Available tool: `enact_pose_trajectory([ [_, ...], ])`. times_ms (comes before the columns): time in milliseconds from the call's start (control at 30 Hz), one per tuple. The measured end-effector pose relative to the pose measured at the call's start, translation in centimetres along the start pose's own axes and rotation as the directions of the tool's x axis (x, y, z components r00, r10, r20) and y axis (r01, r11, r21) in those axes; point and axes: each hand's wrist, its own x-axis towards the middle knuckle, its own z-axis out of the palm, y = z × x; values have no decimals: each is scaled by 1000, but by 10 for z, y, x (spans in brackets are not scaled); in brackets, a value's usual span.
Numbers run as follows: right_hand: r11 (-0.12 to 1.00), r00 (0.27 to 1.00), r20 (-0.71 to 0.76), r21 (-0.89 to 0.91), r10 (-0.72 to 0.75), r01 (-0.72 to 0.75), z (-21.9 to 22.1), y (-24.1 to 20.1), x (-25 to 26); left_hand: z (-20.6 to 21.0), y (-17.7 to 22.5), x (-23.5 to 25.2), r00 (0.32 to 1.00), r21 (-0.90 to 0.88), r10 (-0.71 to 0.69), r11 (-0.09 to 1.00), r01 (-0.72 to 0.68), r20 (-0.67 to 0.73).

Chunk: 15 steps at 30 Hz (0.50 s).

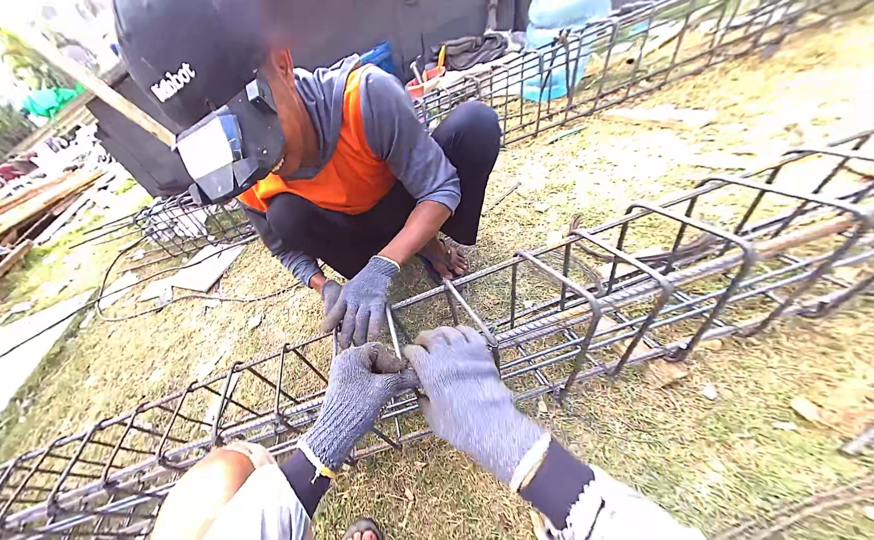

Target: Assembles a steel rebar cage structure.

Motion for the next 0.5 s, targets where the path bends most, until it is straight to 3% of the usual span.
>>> enact_pose_trajectory([
  [67, 998, 926, -373, 34, 59, -50, 23, -2, -28, 0, -1, 3, 1000, -16, -10, 1000, 10, 5],
  [133, 989, 857, -498, 6, 131, -147, 38, -4, -47, -2, 2, 5, 1000, -26, -27, 999, 27, 13],
  [233, 966, 941, -222, 11, 255, -259, 44, -10, -49, -3, 1, 3, 1000, -37, -18, 999, 18, 12],
  [333, 971, 972, 3, -46, 236, -236, 37, -21, -36, -1, 2, 5, 1000, -40, -15, 999, 15, 5],
  [433, 958, 897, 344, -20, 277, -288, -2, -33, -24, -1, 1, 7, 1000, -32, 2, 999, -3, -17],
  [500, 973, 942, 247, -17, 228, -231, 2, -24, -21, -2, -1, 11, 999, -35, 16, 999, -17, -29],
])
